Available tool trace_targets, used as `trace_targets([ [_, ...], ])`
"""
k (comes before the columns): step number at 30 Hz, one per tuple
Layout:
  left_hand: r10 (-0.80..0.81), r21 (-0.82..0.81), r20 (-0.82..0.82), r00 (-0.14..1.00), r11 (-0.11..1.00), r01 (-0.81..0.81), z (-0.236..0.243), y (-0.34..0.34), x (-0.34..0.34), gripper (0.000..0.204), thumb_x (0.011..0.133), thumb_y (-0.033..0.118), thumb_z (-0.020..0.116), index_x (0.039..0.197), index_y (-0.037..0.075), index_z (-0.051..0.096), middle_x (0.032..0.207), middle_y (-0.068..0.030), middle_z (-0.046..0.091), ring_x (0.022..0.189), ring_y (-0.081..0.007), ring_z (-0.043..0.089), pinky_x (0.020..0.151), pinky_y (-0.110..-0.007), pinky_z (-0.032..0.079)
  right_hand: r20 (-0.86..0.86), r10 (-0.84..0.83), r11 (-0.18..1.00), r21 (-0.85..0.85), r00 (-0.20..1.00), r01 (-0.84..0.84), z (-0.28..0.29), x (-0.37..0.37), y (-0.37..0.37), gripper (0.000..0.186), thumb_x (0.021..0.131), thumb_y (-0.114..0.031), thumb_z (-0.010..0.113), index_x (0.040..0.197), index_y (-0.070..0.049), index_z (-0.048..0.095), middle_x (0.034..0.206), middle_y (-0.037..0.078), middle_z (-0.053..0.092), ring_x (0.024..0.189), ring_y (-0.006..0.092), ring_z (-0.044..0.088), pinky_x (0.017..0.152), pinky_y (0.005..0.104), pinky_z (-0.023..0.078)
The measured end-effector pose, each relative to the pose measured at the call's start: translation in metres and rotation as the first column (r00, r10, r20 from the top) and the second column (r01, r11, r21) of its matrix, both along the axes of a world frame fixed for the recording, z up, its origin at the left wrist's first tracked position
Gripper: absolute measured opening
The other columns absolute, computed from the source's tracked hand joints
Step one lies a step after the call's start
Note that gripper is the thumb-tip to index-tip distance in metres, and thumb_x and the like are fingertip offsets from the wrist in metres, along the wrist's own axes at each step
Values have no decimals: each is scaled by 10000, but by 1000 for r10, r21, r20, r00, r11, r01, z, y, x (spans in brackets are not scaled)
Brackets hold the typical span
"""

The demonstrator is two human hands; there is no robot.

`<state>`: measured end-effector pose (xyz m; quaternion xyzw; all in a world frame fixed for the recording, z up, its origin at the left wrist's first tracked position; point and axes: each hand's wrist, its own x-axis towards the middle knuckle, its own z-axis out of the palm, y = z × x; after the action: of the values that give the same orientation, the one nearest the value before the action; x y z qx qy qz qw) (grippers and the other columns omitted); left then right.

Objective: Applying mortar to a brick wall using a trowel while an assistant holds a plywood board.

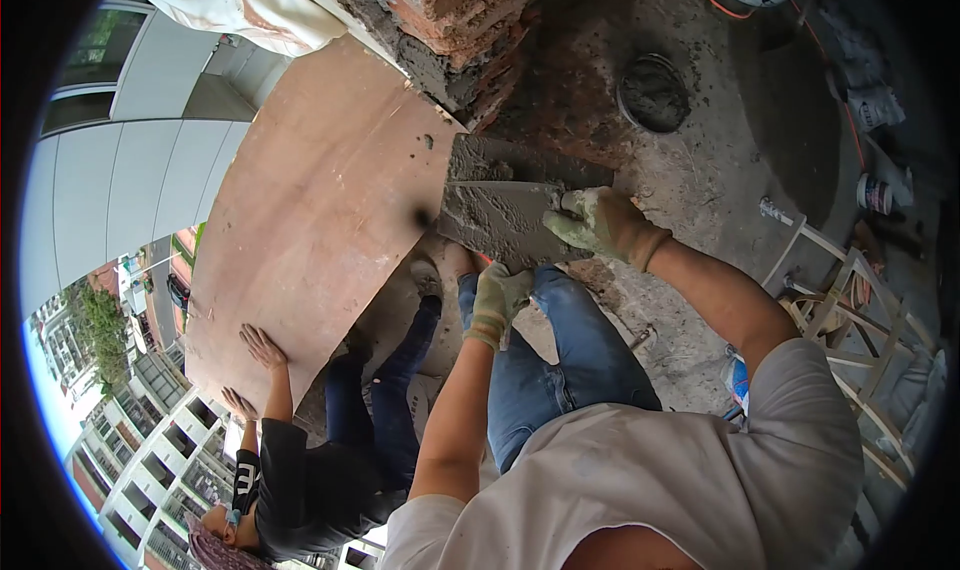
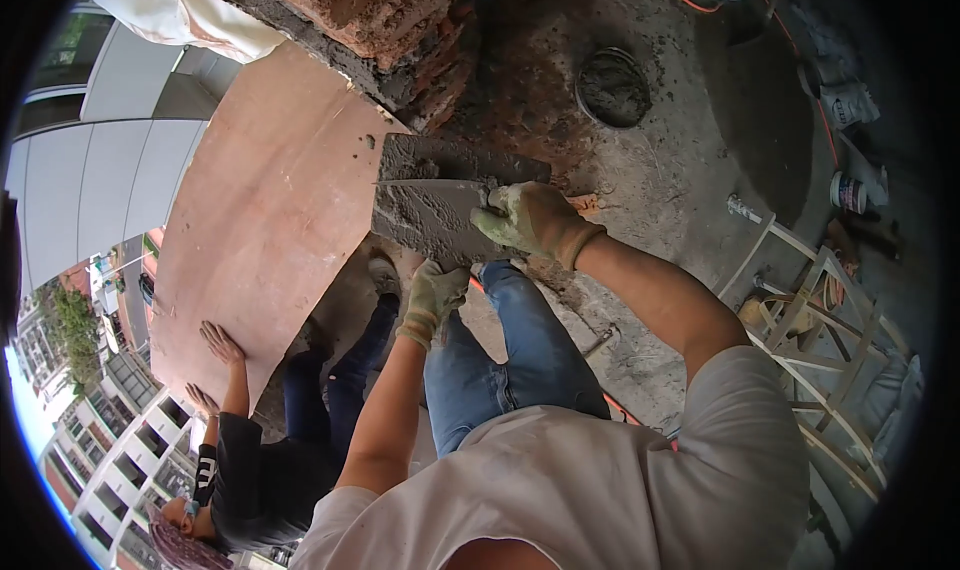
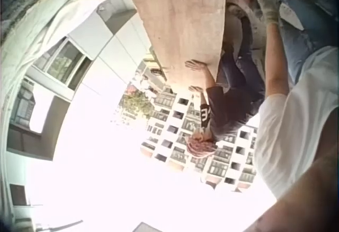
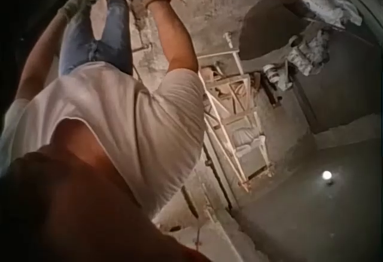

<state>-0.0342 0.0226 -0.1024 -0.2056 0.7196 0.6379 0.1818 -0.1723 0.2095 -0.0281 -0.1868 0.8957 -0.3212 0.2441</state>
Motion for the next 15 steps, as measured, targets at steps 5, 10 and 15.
trace_targets([
  [5,232,221,479,847,902,-372,7,10,-53,115,821,133,660,774,47,599,662,-34,605,495,-164,540,470,-318,436,-242,-68,989,112,968,98,5,2,16,201,916,-199,666,1013,-28,702,856,167,702,767,305,694,675,377,535],
  [10,255,207,404,879,910,-359,24,11,-63,172,817,143,648,705,85,530,613,-15,526,456,-129,494,418,-280,381,-191,-33,994,95,981,51,-28,-12,72,192,895,-219,678,983,-51,706,866,127,711,767,314,681,669,378,535],
  [15,-84,-148,296,951,980,132,6,-22,-40,233,834,226,635,862,-6,649,741,-124,682,671,-280,653,637,-390,504,-414,189,981,119,890,-153,-28,-49,53,298,853,-356,668,997,-101,726,862,89,718,773,312,681,681,408,542],
])
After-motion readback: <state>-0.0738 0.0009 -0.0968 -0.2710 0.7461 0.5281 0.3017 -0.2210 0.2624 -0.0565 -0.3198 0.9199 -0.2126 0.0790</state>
